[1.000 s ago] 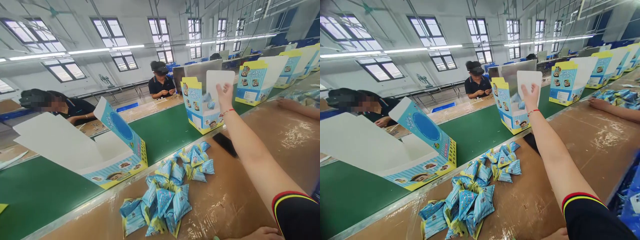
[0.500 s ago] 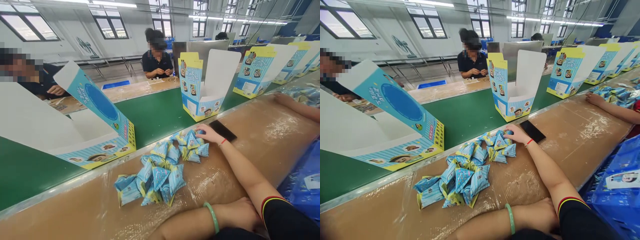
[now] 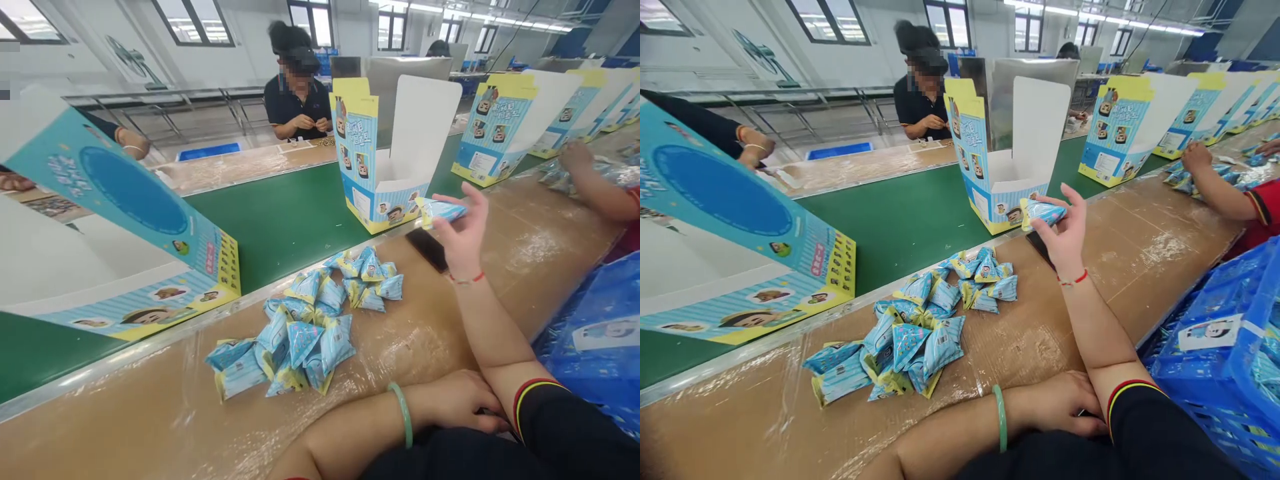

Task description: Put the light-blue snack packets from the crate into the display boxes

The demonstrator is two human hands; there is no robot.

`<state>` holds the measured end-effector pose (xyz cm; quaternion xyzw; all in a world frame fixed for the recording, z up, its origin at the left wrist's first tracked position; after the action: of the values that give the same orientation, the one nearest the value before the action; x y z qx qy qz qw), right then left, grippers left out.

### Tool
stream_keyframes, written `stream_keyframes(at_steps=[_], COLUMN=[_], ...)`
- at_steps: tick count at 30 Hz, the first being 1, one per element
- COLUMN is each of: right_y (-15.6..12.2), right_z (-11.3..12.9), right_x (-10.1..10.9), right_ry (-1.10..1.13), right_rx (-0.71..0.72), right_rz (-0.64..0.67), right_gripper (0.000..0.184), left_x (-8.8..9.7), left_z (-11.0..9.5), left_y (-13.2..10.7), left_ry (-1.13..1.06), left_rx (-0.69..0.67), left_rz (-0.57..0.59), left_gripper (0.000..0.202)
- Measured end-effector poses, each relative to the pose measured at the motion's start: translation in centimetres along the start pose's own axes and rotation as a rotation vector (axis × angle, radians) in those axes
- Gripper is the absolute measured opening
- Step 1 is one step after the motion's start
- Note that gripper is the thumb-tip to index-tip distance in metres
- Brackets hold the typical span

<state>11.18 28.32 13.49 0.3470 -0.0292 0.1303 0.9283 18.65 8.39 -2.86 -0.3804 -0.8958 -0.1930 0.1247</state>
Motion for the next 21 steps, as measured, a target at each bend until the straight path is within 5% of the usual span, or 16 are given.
stream_keyframes(at_steps=[3, 6, 10, 21], right_y=[0.9, 1.3, 1.7, 1.9], right_z=[1.3, 0.6, -1.3, -4.2], right_x=[1.3, 0.9, -0.6, -1.1], right_ry=[0.199, 0.142, -0.010, -0.096], right_rx=[-0.157, -0.224, -0.264, -0.332], right_rz=[0.274, 0.435, 0.396, 0.374], right_gripper=[0.085, 0.077, 0.052, 0.043], left_x=[0.4, 0.7, 0.9, 0.9], left_z=[-0.5, -0.9, -1.1, -1.3], left_y=[-0.5, -0.7, -0.8, -0.8], left_ry=[-0.023, -0.056, -0.062, -0.038], left_rx=[-0.013, 0.002, 0.082, 0.078], left_rz=[-0.025, -0.025, 0.008, -0.004], left_gripper=[0.025, 0.025, 0.024, 0.024])
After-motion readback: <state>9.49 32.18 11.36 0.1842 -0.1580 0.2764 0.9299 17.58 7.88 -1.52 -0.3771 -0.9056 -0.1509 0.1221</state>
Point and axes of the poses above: each hand's wrist, its own y-axis towards the middle knuckle, its own x-axis out of the back of the hand, z = x × y, the point moved 4 cm from there along y, towards the middle knuckle, and after that the axes turned 4 degrees about -y, right-handed, at the moved point
